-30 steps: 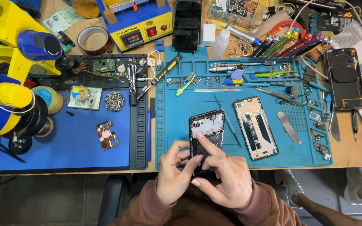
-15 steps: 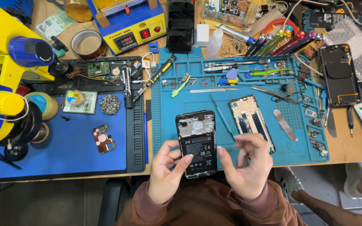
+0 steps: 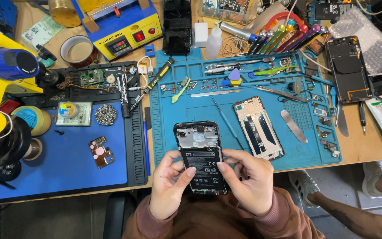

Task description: The person works on a disassembled smartphone, using a screwdriver to remove screws from the battery area and a metal spudger to pry and lift internal components. The person handles the phone chassis and battery, placing removed parts on the workbench.

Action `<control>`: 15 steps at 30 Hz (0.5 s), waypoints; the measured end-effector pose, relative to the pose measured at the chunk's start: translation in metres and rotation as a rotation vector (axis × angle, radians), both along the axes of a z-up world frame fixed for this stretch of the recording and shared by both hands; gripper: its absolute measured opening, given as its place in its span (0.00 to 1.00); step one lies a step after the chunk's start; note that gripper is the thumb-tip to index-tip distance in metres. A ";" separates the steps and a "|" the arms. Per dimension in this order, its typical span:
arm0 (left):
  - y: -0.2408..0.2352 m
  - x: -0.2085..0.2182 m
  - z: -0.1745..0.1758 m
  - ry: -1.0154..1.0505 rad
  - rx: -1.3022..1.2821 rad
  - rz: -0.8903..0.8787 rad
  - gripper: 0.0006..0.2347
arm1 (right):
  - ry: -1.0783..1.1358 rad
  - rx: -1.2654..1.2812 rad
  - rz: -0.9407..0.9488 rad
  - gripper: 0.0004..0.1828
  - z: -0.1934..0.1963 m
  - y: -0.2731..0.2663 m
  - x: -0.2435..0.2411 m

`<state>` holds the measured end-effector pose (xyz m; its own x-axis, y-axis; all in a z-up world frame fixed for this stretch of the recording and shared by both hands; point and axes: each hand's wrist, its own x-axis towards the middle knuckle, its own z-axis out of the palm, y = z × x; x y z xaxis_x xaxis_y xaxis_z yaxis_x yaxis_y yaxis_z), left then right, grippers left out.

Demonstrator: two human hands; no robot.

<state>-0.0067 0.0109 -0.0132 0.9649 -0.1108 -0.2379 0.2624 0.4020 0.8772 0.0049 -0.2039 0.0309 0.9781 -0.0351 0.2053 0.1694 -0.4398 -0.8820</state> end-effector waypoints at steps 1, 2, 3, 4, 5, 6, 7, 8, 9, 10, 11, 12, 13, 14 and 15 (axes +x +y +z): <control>0.000 0.000 0.000 0.000 0.000 0.001 0.16 | 0.000 0.000 0.001 0.11 0.000 0.000 0.000; 0.000 0.000 0.000 -0.004 0.003 -0.004 0.16 | 0.001 -0.001 0.002 0.11 0.001 0.000 0.000; 0.000 0.000 0.000 -0.009 0.005 -0.008 0.17 | 0.002 -0.003 0.003 0.11 0.001 0.000 -0.001; 0.000 0.000 0.000 -0.009 0.005 -0.008 0.17 | 0.002 -0.003 0.003 0.11 0.002 0.000 0.000; 0.000 0.000 -0.001 -0.021 0.015 -0.011 0.16 | 0.004 -0.011 0.004 0.11 0.003 0.000 0.000; 0.000 0.000 -0.001 -0.033 0.025 -0.015 0.16 | 0.007 -0.020 0.004 0.10 0.003 0.000 0.000; 0.000 -0.001 0.000 -0.033 0.025 -0.015 0.16 | 0.007 -0.020 0.004 0.10 0.001 -0.001 0.000; 0.000 -0.001 0.002 -0.023 0.038 -0.013 0.15 | -0.002 -0.024 0.001 0.11 -0.001 -0.001 0.000; 0.001 -0.001 0.003 -0.012 0.052 -0.011 0.15 | -0.012 -0.028 -0.002 0.11 -0.003 -0.002 0.000; 0.000 -0.002 0.003 -0.012 0.052 -0.011 0.15 | -0.011 -0.029 -0.002 0.11 -0.003 -0.001 0.001; 0.000 -0.003 0.003 -0.029 0.074 0.002 0.15 | -0.003 -0.023 -0.001 0.11 -0.003 -0.001 0.002; 0.000 -0.004 0.003 -0.047 0.096 0.014 0.14 | 0.003 -0.018 -0.001 0.10 -0.003 -0.001 0.003; 0.000 -0.004 0.003 -0.048 0.096 0.013 0.14 | 0.002 -0.019 -0.001 0.10 -0.007 -0.001 0.003; -0.001 -0.005 0.003 -0.043 0.092 0.023 0.13 | 0.009 -0.014 -0.009 0.12 -0.011 -0.002 0.003; -0.001 -0.006 0.003 -0.037 0.089 0.033 0.13 | 0.017 -0.008 -0.018 0.13 -0.016 -0.003 0.004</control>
